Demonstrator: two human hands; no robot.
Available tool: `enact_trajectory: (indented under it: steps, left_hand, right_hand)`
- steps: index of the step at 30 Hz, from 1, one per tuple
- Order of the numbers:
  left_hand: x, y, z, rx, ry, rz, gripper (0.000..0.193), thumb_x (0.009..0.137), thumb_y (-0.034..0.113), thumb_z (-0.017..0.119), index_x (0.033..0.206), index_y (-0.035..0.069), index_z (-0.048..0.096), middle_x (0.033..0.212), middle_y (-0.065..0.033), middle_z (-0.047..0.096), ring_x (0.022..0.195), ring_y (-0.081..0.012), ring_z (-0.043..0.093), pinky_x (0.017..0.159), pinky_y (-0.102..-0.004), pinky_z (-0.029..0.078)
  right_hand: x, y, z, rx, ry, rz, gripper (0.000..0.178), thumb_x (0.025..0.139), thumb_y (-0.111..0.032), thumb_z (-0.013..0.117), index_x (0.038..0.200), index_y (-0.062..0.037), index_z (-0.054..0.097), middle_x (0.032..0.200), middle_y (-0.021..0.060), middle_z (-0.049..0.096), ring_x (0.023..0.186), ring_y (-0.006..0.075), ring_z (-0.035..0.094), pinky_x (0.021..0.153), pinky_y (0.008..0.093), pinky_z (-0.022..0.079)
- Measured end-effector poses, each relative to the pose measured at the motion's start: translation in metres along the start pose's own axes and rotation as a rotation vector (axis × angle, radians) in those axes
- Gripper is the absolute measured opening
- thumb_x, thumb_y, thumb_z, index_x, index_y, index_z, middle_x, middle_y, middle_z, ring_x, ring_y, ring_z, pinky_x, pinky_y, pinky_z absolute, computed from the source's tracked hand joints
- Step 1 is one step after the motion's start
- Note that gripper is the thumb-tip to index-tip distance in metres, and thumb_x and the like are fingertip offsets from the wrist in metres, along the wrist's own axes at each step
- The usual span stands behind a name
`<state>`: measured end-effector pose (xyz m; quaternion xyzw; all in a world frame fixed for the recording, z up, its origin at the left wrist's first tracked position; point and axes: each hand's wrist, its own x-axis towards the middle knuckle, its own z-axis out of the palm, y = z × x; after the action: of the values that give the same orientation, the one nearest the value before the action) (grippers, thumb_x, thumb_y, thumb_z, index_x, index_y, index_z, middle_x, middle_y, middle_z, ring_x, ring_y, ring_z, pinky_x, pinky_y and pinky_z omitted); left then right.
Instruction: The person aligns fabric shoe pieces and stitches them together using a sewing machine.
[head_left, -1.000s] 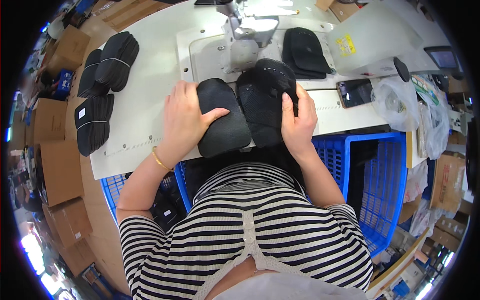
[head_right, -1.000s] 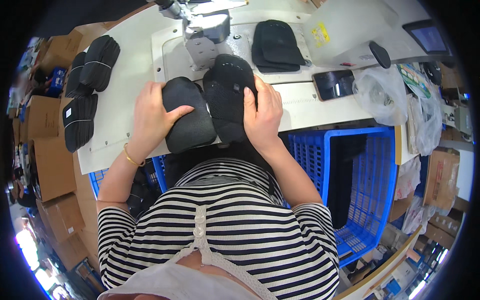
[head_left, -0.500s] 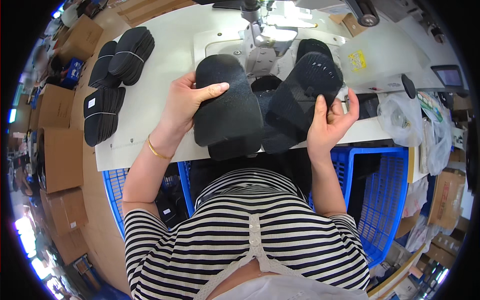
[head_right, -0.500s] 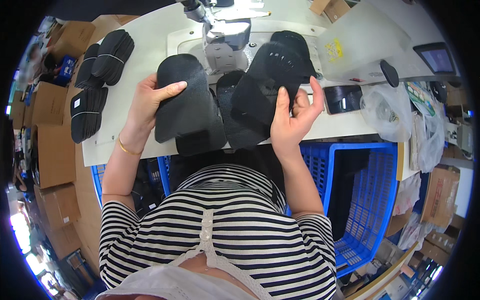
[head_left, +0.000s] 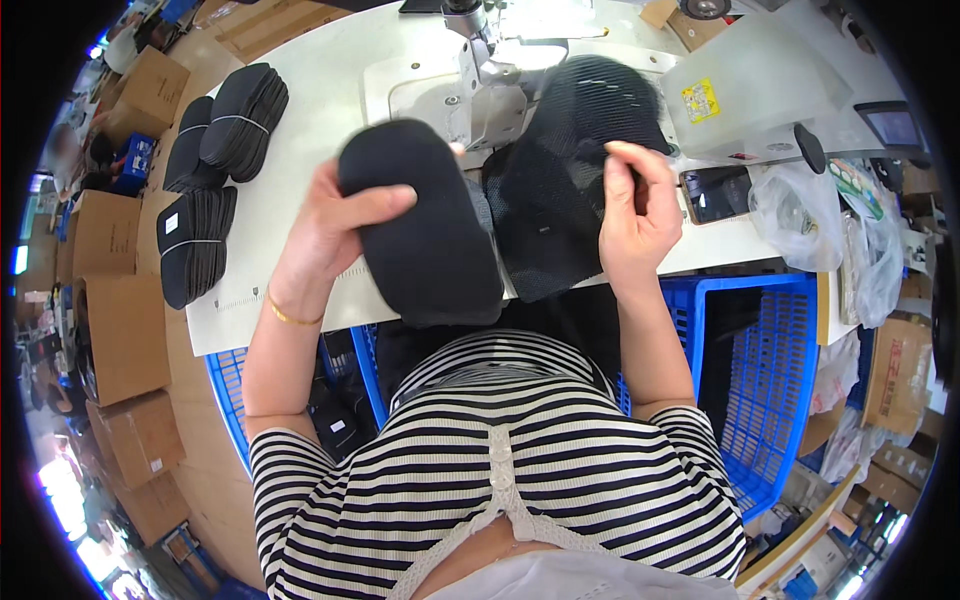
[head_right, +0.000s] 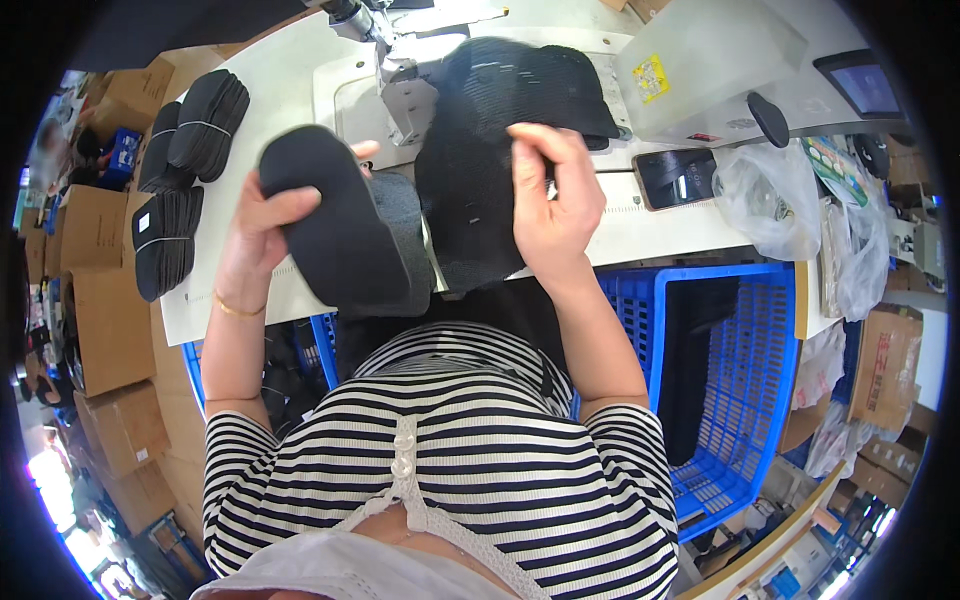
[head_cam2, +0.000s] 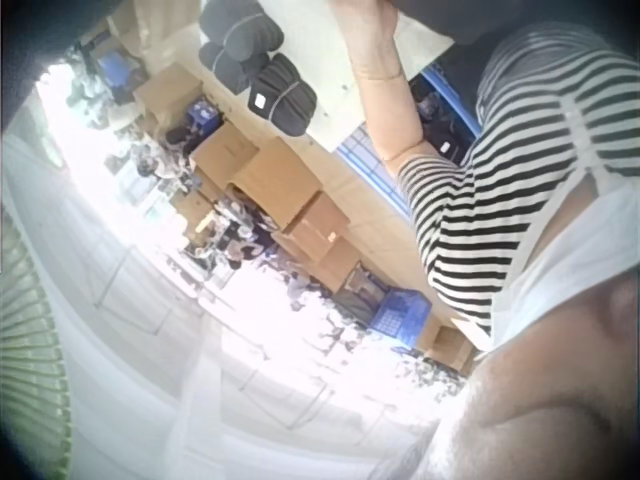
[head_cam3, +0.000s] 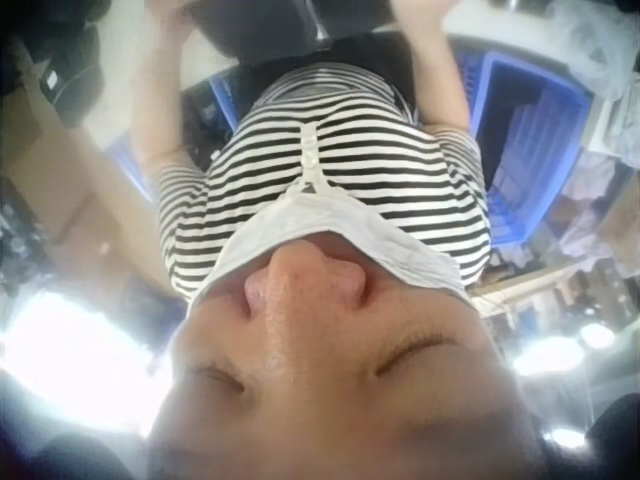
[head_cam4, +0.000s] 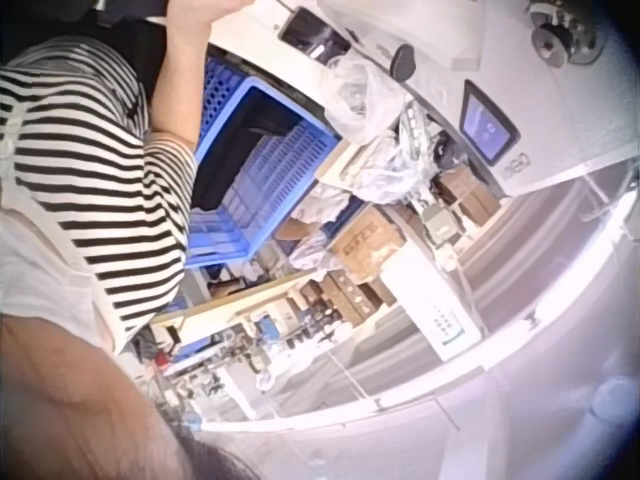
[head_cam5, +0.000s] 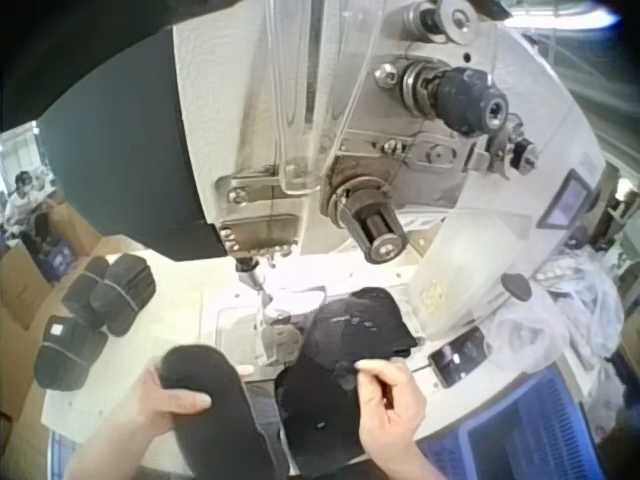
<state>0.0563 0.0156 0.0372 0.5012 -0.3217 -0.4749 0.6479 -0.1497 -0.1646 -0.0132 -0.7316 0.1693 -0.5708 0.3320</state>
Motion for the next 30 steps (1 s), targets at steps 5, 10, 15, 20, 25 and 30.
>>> enact_trajectory:
  steps: [5,10,15,20,25,30]
  left_hand:
    - [0.004,0.011,0.040,0.016,0.150,0.151,0.025,0.085,0.001,0.073,0.109,-0.005,0.068,0.097,-0.0099,0.073,0.085,-0.0135,0.068,0.075,-0.0262,0.057]
    - [0.011,0.008,0.042,-0.013,0.373,0.209,0.023,0.088,0.001,0.071,0.109,-0.005,0.067,0.099,-0.0101,0.072,0.086,-0.0131,0.068,0.078,-0.0258,0.056]
    - [0.011,0.005,0.031,-0.163,0.409,0.304,0.025,0.089,-0.002,0.065,0.114,-0.002,0.062,0.105,-0.0110,0.069,0.091,-0.0169,0.069,0.081,-0.0278,0.057]
    - [0.010,0.003,0.028,-0.219,0.373,0.318,0.024,0.089,-0.004,0.064,0.113,-0.002,0.062,0.105,-0.0118,0.069,0.092,-0.0185,0.069,0.081,-0.0289,0.057]
    - [0.011,0.002,0.022,-0.226,0.347,0.341,0.024,0.088,-0.006,0.062,0.112,-0.003,0.061,0.105,-0.0132,0.069,0.093,-0.0201,0.069,0.082,-0.0294,0.057]
    - [0.014,0.005,0.021,-0.218,0.360,0.331,0.024,0.088,-0.006,0.062,0.112,-0.003,0.060,0.105,-0.0132,0.069,0.092,-0.0203,0.069,0.082,-0.0296,0.057]
  right_hand:
    - [0.011,-0.032,0.023,0.396,-0.498,0.217,0.018,0.092,0.002,0.055,0.106,-0.0003,0.065,0.086,0.0065,0.063,0.076,0.0124,0.058,0.071,0.0236,0.047]
    - [0.006,-0.054,0.015,0.480,-0.490,0.501,0.019,0.097,-0.008,0.053,0.109,0.0024,0.063,0.094,0.0026,0.063,0.076,0.0050,0.055,0.068,0.0208,0.046]
    - [-0.018,-0.051,0.008,0.454,-0.439,0.414,0.013,0.088,0.008,0.064,0.101,0.0051,0.061,0.112,0.0104,0.054,0.079,0.0090,0.060,0.060,0.0195,0.052]
    - [-0.015,-0.064,0.013,0.558,-0.295,0.615,0.005,0.088,0.003,0.064,0.092,0.0024,0.061,0.084,0.0075,0.066,0.064,0.0091,0.066,0.056,0.0198,0.052]
    - [-0.014,-0.057,0.014,0.450,-0.346,0.467,0.005,0.089,0.003,0.063,0.093,0.0030,0.059,0.077,0.0068,0.068,0.066,0.0104,0.070,0.057,0.0202,0.054]
    - [-0.008,-0.060,0.013,0.420,-0.391,0.441,0.005,0.090,0.002,0.063,0.093,0.0027,0.059,0.078,0.0072,0.069,0.068,0.0105,0.070,0.058,0.0204,0.054]
